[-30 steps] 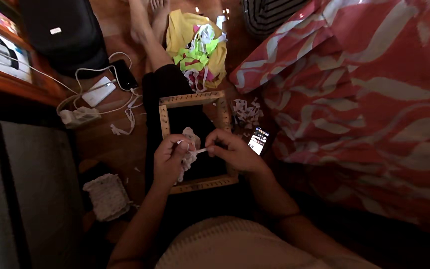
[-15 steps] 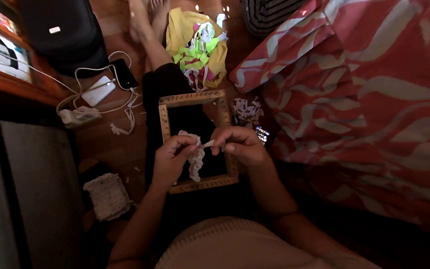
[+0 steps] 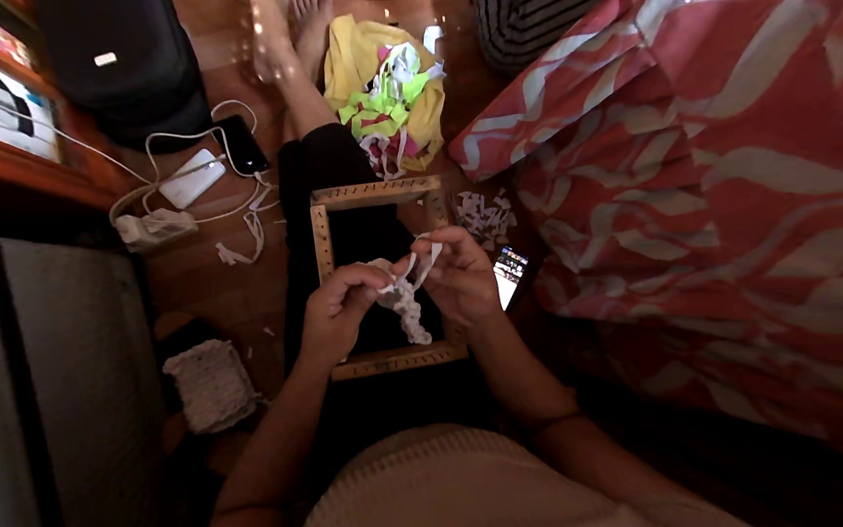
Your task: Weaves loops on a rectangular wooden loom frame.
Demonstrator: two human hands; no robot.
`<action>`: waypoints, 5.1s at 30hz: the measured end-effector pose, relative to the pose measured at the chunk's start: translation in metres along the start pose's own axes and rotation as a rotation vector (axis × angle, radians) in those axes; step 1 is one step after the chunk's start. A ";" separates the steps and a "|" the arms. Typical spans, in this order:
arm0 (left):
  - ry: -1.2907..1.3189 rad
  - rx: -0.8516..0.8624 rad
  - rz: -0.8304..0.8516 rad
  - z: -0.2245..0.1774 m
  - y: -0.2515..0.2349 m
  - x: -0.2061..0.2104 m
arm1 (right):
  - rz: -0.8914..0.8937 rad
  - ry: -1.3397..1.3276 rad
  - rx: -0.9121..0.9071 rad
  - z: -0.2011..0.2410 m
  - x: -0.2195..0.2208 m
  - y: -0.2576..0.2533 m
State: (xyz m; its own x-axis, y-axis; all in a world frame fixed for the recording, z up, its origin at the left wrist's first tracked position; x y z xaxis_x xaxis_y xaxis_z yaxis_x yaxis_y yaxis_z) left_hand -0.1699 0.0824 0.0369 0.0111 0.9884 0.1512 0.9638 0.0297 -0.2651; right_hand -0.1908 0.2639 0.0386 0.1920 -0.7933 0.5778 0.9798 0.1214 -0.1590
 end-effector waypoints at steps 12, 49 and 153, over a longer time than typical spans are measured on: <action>-0.267 -0.170 -0.063 -0.018 -0.004 0.010 | 0.284 0.399 -0.298 0.025 0.023 -0.016; -0.287 -0.023 -0.193 -0.005 -0.001 0.004 | -0.038 1.015 -0.127 0.007 0.026 -0.001; 0.246 -0.077 0.297 -0.007 -0.009 -0.025 | -0.109 0.827 0.137 0.020 0.009 -0.005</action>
State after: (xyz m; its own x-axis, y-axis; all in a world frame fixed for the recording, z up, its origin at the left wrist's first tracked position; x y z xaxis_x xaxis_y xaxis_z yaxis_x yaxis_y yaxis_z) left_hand -0.1767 0.0563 0.0416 0.3467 0.8871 0.3047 0.9262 -0.2724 -0.2607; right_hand -0.1925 0.2681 0.0606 0.0456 -0.9796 -0.1959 0.9988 0.0478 -0.0066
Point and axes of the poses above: each hand's wrist, its own y-axis away from the middle knuckle, its own x-axis out of the palm, z = x × y, the point moved 3 cm from there along -y, towards the middle knuckle, and after that the axes turned 12 degrees about -z, right-handed, at the moved point
